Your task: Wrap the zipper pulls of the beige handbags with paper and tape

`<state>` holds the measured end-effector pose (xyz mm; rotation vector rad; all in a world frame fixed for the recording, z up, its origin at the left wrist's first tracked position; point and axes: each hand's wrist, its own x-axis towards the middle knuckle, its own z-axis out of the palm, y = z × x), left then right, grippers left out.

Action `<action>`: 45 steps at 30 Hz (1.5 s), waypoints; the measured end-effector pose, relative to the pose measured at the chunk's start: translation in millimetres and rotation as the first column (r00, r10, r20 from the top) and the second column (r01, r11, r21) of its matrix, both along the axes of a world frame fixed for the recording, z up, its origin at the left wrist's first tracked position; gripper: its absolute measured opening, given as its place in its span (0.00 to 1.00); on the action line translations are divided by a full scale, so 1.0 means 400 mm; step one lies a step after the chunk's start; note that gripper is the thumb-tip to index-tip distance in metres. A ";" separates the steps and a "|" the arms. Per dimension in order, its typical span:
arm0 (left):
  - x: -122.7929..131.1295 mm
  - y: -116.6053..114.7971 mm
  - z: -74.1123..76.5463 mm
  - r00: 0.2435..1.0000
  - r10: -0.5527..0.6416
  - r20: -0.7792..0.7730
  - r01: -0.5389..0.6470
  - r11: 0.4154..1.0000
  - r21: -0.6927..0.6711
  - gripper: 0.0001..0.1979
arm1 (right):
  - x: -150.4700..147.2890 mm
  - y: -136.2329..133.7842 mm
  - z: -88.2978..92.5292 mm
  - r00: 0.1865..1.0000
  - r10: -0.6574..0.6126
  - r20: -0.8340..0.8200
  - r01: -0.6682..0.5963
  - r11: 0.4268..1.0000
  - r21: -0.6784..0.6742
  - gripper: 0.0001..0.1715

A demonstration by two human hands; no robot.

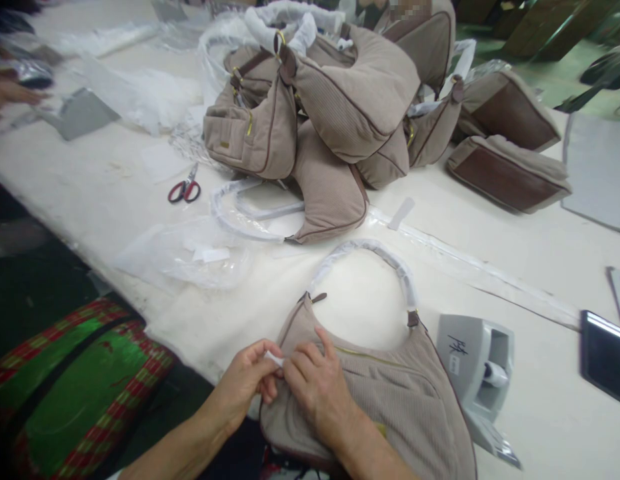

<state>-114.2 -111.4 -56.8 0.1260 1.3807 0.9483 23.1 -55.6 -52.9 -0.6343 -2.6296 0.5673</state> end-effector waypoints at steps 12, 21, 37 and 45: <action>-0.081 0.016 -0.005 0.949 -0.199 0.246 0.231 0.967 -0.108 0.19 | 0.003 0.016 -0.020 0.995 0.089 -0.047 -0.083 0.990 0.116 0.15; -0.082 0.025 -0.001 0.861 -0.471 0.192 0.498 0.858 -0.129 0.15 | 0.023 0.005 -0.041 0.990 0.111 -0.082 -0.105 0.992 0.065 0.15; -0.058 0.018 0.000 0.889 -0.446 0.101 0.456 0.879 -0.138 0.13 | -0.003 0.014 -0.002 0.940 0.040 0.339 0.008 0.990 -0.140 0.06; -0.071 0.030 -0.001 0.854 -0.513 0.090 0.521 0.840 -0.154 0.23 | -0.008 0.002 -0.030 0.925 0.087 0.370 -0.109 0.993 0.038 0.05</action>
